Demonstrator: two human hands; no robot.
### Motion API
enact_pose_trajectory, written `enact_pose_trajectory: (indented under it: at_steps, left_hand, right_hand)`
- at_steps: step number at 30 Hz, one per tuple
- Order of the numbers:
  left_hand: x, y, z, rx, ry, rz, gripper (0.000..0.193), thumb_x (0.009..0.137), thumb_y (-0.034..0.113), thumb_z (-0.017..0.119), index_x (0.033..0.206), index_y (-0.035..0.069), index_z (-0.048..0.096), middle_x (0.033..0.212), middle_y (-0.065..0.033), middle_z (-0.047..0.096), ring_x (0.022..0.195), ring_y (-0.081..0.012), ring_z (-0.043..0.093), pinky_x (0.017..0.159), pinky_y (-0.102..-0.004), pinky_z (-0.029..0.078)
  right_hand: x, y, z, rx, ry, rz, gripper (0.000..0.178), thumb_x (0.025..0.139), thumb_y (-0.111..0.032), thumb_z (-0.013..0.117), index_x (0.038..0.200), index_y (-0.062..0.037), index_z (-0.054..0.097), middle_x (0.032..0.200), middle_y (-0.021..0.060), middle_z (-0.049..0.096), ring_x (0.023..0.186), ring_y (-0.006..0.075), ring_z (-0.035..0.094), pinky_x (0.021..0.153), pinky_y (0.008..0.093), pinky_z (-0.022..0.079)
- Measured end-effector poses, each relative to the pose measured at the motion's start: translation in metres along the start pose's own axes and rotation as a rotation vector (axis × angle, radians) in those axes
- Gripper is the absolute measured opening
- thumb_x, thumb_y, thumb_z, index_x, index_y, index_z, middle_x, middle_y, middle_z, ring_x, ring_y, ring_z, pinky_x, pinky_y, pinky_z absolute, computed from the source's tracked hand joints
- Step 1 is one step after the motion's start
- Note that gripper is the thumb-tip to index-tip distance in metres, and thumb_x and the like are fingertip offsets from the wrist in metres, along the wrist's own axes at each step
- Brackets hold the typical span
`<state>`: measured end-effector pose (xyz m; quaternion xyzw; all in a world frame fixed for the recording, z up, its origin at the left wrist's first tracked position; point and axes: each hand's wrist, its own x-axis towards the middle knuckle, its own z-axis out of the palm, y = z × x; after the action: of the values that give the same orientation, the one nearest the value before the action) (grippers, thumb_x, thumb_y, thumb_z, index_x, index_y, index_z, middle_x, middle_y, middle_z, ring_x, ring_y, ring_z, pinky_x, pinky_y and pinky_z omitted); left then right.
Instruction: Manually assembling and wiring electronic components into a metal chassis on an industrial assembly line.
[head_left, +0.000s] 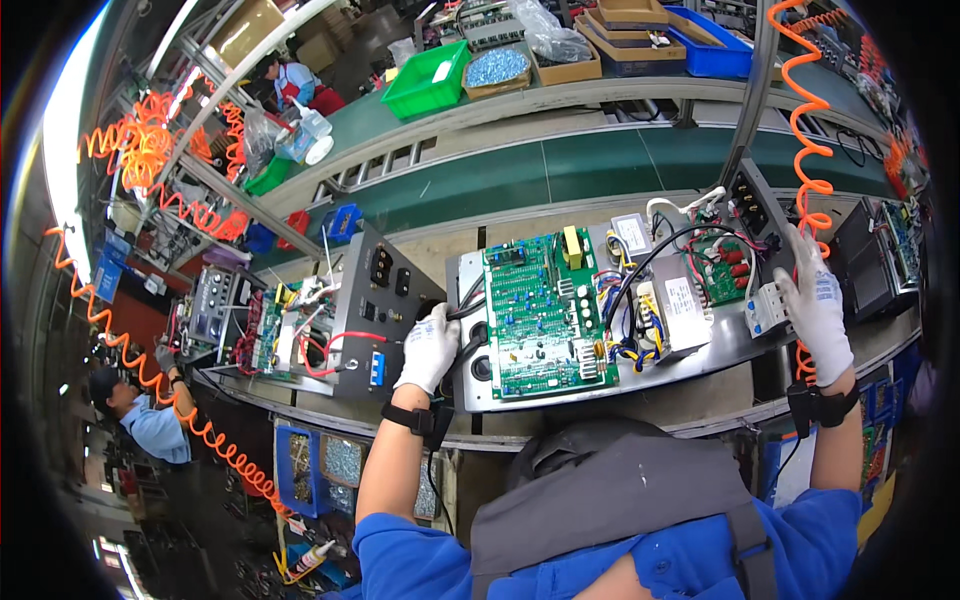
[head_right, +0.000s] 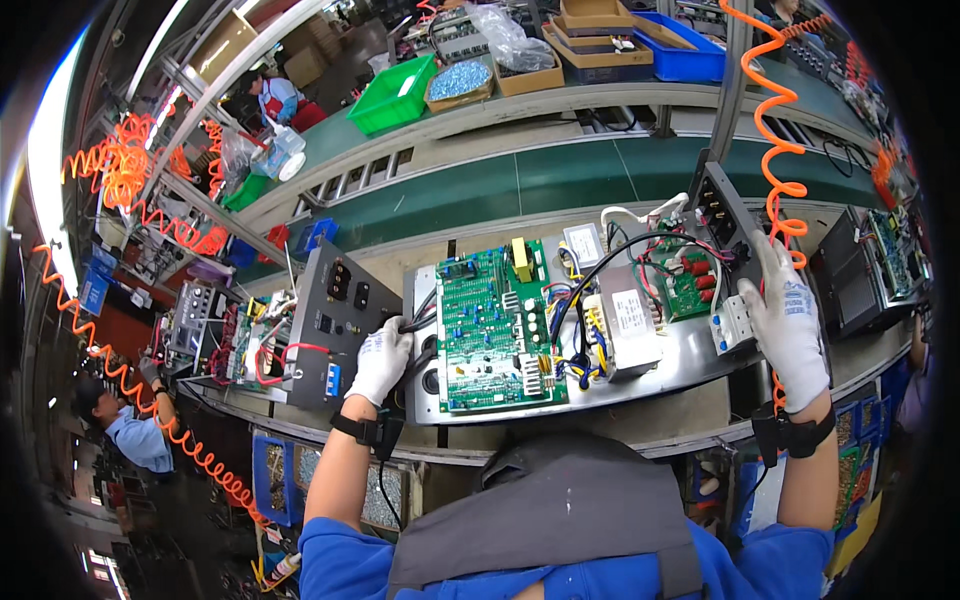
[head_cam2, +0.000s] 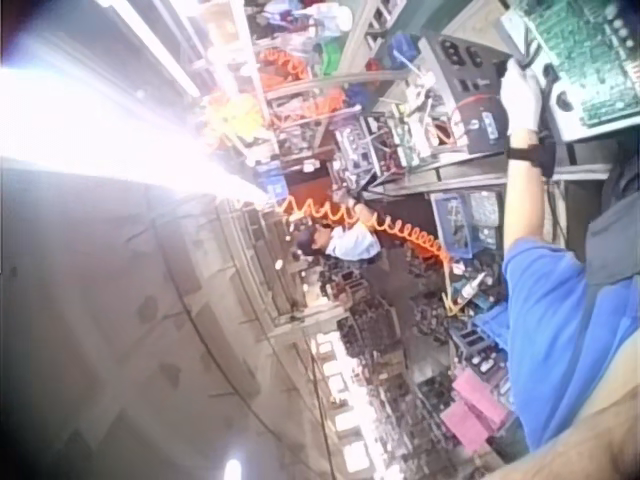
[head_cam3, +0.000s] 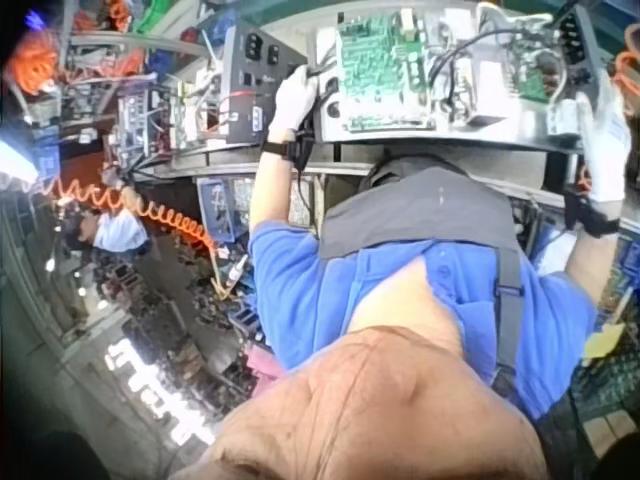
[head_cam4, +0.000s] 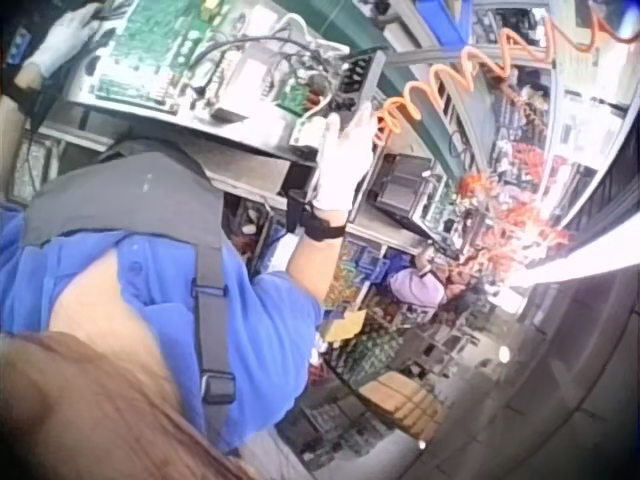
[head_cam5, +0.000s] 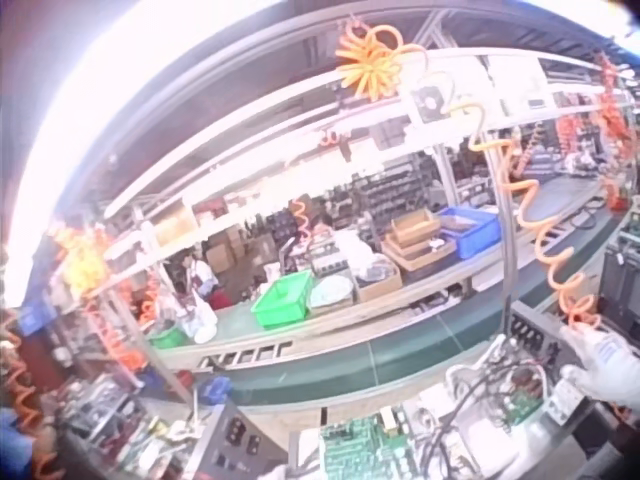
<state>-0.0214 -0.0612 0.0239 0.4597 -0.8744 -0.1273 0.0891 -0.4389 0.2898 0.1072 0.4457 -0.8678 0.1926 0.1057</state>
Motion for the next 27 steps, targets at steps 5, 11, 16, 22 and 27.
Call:
enact_pose_trajectory:
  at_steps: [5,11,16,22,27]
  left_hand:
    - [-0.005,-0.022,-0.008,0.209,0.2,0.304,0.015,0.09,0.019,0.06,0.1,0.008,0.064,0.089,-0.0154,0.066,0.085,-0.0342,0.065,0.076,-0.0459,0.051]
    - [-0.006,-0.02,-0.008,0.265,0.126,0.251,0.019,0.09,0.017,0.057,0.106,0.008,0.06,0.086,-0.0154,0.064,0.075,-0.0329,0.065,0.067,-0.046,0.051]
    - [0.009,0.025,-0.056,-0.727,-0.211,-0.111,0.041,0.09,0.01,0.057,0.129,-0.001,0.055,0.08,-0.0026,0.065,0.064,-0.0056,0.056,0.057,-0.0212,0.045]
    - [0.057,0.067,-0.054,-1.048,-0.369,0.019,0.029,0.092,0.009,0.063,0.117,-0.005,0.063,0.095,-0.0055,0.067,0.08,-0.0097,0.062,0.072,-0.0247,0.051]
    - [0.093,0.032,-0.037,-0.879,-0.092,0.036,0.03,0.097,0.018,0.06,0.118,-0.004,0.059,0.094,-0.0033,0.065,0.08,-0.007,0.057,0.071,-0.0233,0.047]
  right_hand:
    - [0.002,0.0,0.002,-0.119,0.02,0.02,0.055,0.092,-0.013,0.056,0.145,-0.0112,0.04,0.138,0.0239,0.049,0.122,0.0412,0.051,0.097,0.0441,0.046]
    - [-0.002,0.001,0.008,-0.153,0.08,0.052,0.055,0.091,-0.012,0.058,0.144,-0.0116,0.043,0.138,0.0169,0.053,0.125,0.0372,0.051,0.099,0.0422,0.046]
    - [0.0,-0.006,0.007,-0.128,0.069,0.061,0.055,0.09,-0.012,0.058,0.143,-0.0113,0.044,0.138,0.0175,0.053,0.122,0.0369,0.053,0.098,0.0417,0.047]
    - [0.003,-0.012,0.002,-0.116,0.056,0.085,0.057,0.088,-0.011,0.059,0.142,-0.0085,0.044,0.134,0.0219,0.053,0.112,0.0386,0.059,0.093,0.0437,0.048]
    - [0.003,-0.009,0.005,-0.063,0.032,0.099,0.057,0.088,-0.009,0.058,0.143,-0.0068,0.043,0.135,0.021,0.053,0.118,0.0391,0.055,0.098,0.0431,0.045]
